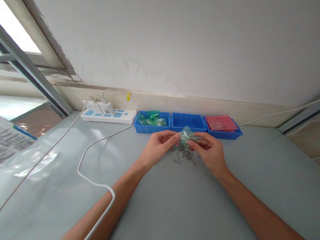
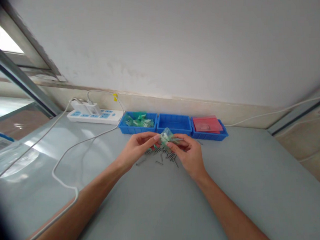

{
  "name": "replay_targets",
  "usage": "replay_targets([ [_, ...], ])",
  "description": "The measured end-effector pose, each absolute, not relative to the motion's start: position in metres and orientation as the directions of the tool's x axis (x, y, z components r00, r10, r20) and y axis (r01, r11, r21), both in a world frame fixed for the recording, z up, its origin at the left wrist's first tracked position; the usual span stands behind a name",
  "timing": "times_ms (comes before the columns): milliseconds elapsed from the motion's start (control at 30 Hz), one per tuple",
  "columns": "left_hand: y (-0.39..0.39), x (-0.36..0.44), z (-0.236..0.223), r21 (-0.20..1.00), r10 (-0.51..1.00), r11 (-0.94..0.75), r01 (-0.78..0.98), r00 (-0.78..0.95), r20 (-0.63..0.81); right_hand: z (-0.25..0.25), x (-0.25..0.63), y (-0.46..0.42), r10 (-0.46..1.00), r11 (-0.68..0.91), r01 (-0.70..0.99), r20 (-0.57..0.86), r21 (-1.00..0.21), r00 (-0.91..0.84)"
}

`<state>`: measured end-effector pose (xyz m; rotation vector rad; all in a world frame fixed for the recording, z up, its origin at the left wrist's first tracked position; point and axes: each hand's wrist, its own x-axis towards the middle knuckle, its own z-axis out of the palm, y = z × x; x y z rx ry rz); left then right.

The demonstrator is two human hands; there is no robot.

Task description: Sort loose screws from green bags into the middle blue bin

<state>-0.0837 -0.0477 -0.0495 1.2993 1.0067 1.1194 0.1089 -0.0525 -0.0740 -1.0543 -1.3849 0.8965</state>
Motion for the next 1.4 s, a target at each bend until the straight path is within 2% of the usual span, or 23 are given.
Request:
replay_targets([
  [100, -0.05, -0.081, -0.052, 0.996, 0.961, -0.028, -0.087, 0.271, 0.05, -0.07, 0.113, -0.049, 0.972, 0.234, 0.026, 0.234, -0.972, -0.008],
  [300, -0.049, -0.083, -0.05, 0.993, 0.982, -0.03, -0.117, 0.18, 0.051, -0.07, 0.119, -0.045, 0.971, 0.195, -0.124, 0.209, -0.973, -0.119],
  [433, -0.047, -0.085, -0.048, 0.993, 0.984, -0.057, -0.105, 0.165, 0.074, -0.073, 0.119, -0.045, 0.964, 0.187, -0.076, 0.198, -0.979, -0.178],
  [800, -0.046, -0.088, -0.044, 0.995, 0.988, -0.037, -0.092, 0.144, 0.05, -0.074, 0.117, -0.045, 0.967, 0.236, -0.007, 0.236, -0.972, -0.098],
  [867, -0.042, -0.093, -0.045, 0.988, 0.998, 0.002, -0.156, 0.067, 0.009, -0.077, 0.116, -0.046, 0.965, 0.242, 0.052, 0.235, -0.969, -0.112],
  [967, -0.035, -0.1, -0.048, 0.928, 0.995, 0.044, -0.37, -0.063, -0.072, -0.082, 0.115, -0.049, 0.957, 0.272, 0.189, 0.245, -0.943, -0.156],
  [1067, -0.03, -0.103, -0.051, 0.874, 0.99, 0.033, -0.485, -0.105, -0.095, -0.083, 0.113, -0.052, 0.939, 0.322, 0.273, 0.27, -0.906, -0.213],
  [1133, -0.031, -0.104, -0.051, 0.925, 0.993, 0.004, -0.381, -0.108, -0.049, -0.082, 0.112, -0.053, 0.929, 0.353, 0.315, 0.291, -0.881, -0.229],
  [1233, -0.036, -0.104, -0.048, 0.99, 0.989, -0.127, 0.058, -0.067, 0.131, -0.081, 0.112, -0.052, 0.92, 0.385, 0.361, 0.321, -0.849, -0.226],
  [1300, -0.04, -0.104, -0.047, 0.909, 0.964, -0.252, 0.331, 0.01, 0.264, -0.081, 0.112, -0.052, 0.912, 0.407, 0.378, 0.344, -0.831, -0.225],
  [1400, -0.045, -0.107, -0.049, 0.765, 0.936, -0.344, 0.545, 0.13, 0.328, -0.081, 0.113, -0.052, 0.9, 0.434, 0.388, 0.376, -0.813, -0.22],
])
